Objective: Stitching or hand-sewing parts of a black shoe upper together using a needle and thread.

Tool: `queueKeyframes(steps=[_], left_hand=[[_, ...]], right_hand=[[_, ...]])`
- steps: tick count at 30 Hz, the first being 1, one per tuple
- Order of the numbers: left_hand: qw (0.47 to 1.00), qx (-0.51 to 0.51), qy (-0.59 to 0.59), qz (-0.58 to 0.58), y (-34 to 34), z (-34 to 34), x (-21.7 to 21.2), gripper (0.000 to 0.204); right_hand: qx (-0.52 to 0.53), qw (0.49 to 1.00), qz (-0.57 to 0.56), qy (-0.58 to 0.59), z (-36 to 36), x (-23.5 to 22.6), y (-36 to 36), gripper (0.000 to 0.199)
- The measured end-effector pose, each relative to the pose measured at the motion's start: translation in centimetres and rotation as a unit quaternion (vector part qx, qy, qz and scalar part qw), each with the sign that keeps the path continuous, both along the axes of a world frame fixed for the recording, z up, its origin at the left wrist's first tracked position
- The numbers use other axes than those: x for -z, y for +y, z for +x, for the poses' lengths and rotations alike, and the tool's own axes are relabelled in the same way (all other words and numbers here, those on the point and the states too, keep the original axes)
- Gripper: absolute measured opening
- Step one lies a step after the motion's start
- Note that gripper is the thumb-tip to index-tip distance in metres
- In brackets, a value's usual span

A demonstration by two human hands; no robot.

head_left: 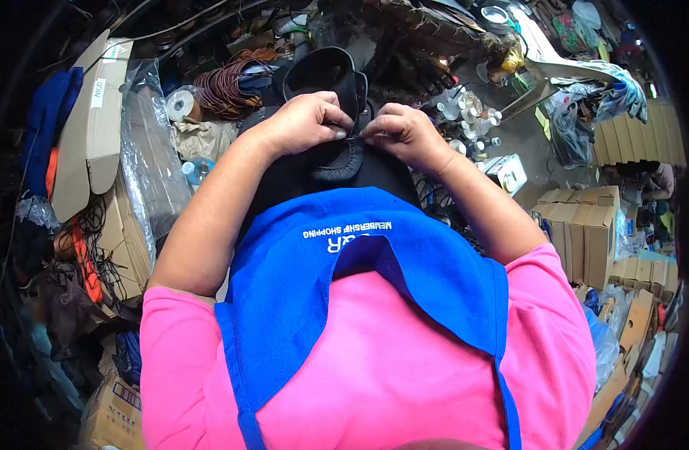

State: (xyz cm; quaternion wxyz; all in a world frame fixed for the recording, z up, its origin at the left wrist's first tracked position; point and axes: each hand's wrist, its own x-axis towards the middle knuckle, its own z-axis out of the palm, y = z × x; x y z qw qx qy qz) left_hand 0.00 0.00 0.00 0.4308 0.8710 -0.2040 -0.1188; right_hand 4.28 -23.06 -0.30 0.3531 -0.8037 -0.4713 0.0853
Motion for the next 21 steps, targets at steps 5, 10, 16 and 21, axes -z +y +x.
queueKeyframes(steps=[5,10,16,21], left_hand=[[0.999,0.030,-0.019,0.003,0.1,-0.3,0.8,0.026],[0.998,0.031,-0.020,0.060,-0.2,-0.8,-0.4,0.027],[0.992,0.011,-0.106,0.073,-0.3,-0.4,0.2,0.018],[0.992,-0.039,-0.111,0.037,0.0,0.7,0.1,0.017]], right_hand=[[-0.040,0.990,-0.032,-0.133,-0.4,-1.4,0.0,0.018],[-0.096,0.960,-0.162,-0.207,-0.6,-4.2,1.3,0.012],[-0.142,0.911,-0.267,-0.280,-1.3,-4.5,4.0,0.012],[-0.105,0.945,-0.226,-0.214,-1.1,-4.7,3.7,0.012]])
